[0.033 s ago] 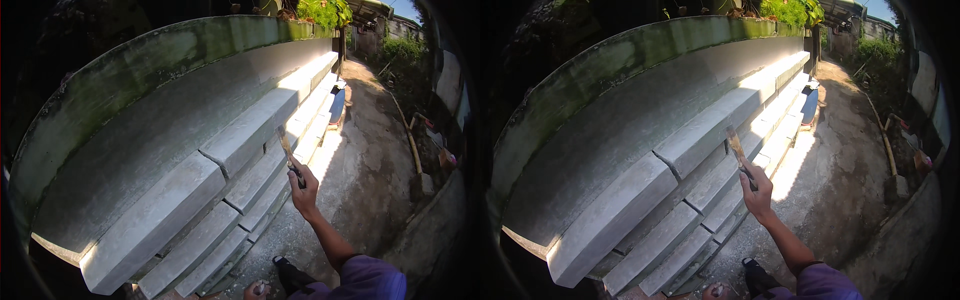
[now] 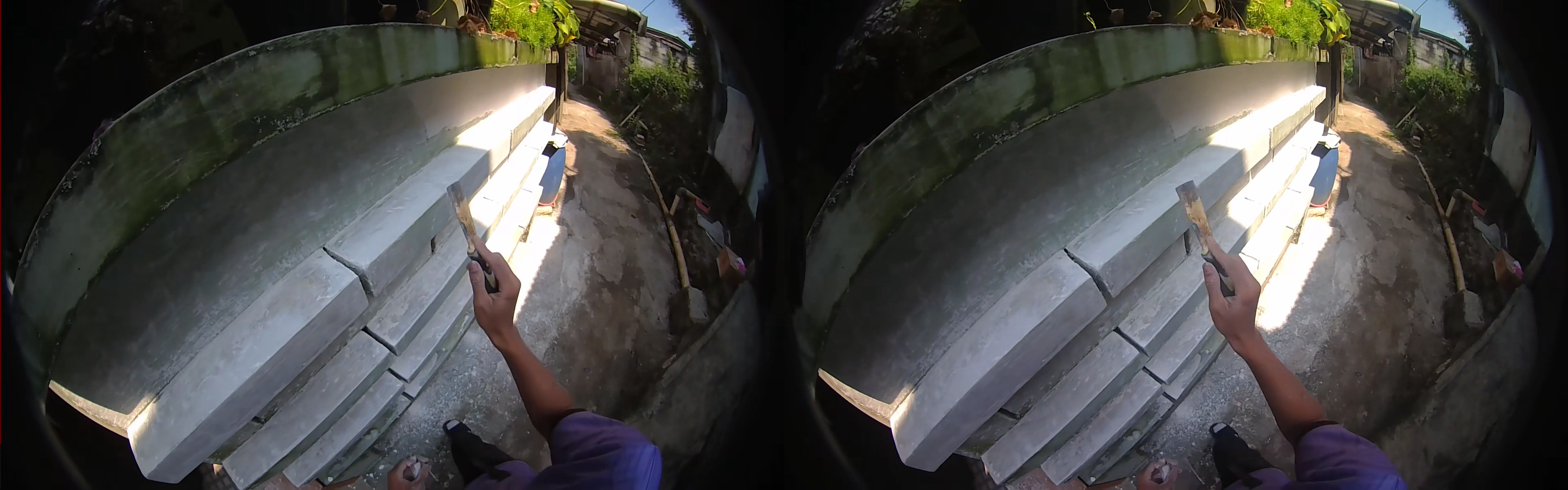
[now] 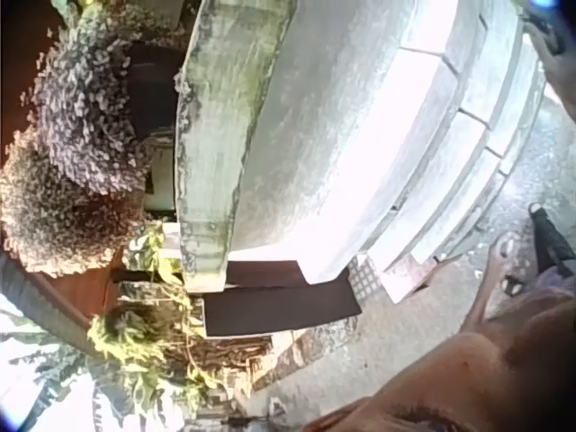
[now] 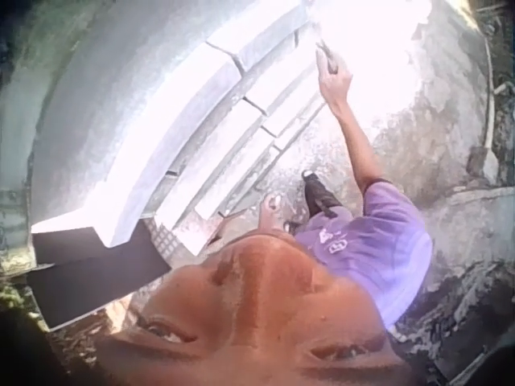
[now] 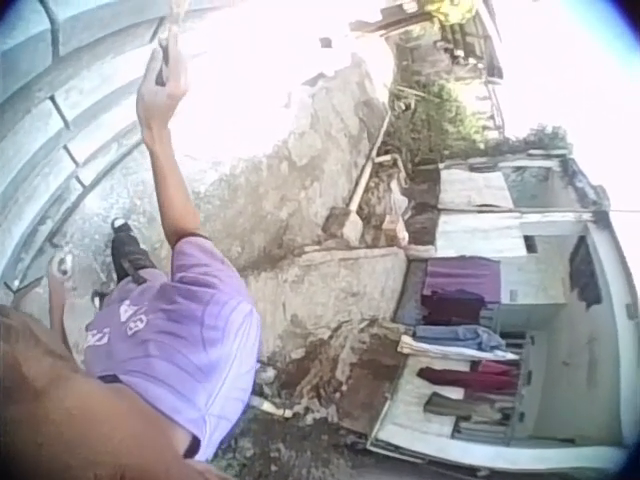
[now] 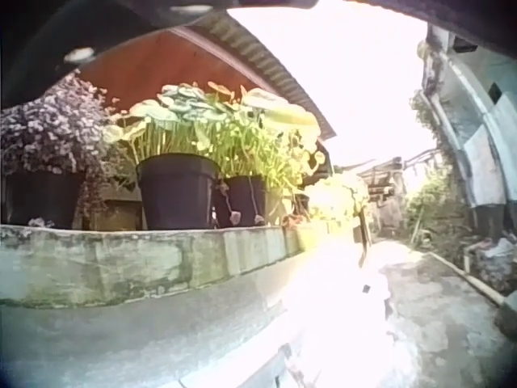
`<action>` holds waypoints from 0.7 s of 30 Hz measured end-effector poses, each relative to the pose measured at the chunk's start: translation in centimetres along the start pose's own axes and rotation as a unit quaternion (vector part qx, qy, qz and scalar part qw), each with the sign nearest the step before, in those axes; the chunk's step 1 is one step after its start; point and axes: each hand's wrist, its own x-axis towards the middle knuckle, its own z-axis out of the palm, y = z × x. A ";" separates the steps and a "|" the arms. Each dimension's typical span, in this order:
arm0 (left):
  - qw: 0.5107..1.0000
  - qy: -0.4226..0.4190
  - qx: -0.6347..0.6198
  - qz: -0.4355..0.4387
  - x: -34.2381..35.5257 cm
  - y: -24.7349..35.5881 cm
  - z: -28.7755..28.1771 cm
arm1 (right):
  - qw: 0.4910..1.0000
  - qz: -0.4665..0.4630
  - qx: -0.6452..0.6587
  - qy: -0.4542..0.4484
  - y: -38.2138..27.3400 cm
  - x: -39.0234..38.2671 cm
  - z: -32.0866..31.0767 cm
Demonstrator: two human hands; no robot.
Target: The person applies and smooths wall putty onto a wall using a putty knife.
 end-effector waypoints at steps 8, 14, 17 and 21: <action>0.970 0.152 0.007 0.188 10.6 3.3 0.6 | 0.995 -0.045 0.011 0.087 4.1 17.1 9.1; 0.951 0.174 0.016 0.255 14.2 1.9 4.7 | 1.000 0.010 0.021 0.020 2.7 16.3 9.5; 0.964 0.148 0.030 0.220 15.9 1.6 6.1 | 1.000 -0.014 0.003 0.023 2.5 17.6 9.0; 0.968 0.162 -0.013 0.191 16.6 2.4 7.4 | 0.997 0.073 -0.019 -0.026 2.5 16.2 8.1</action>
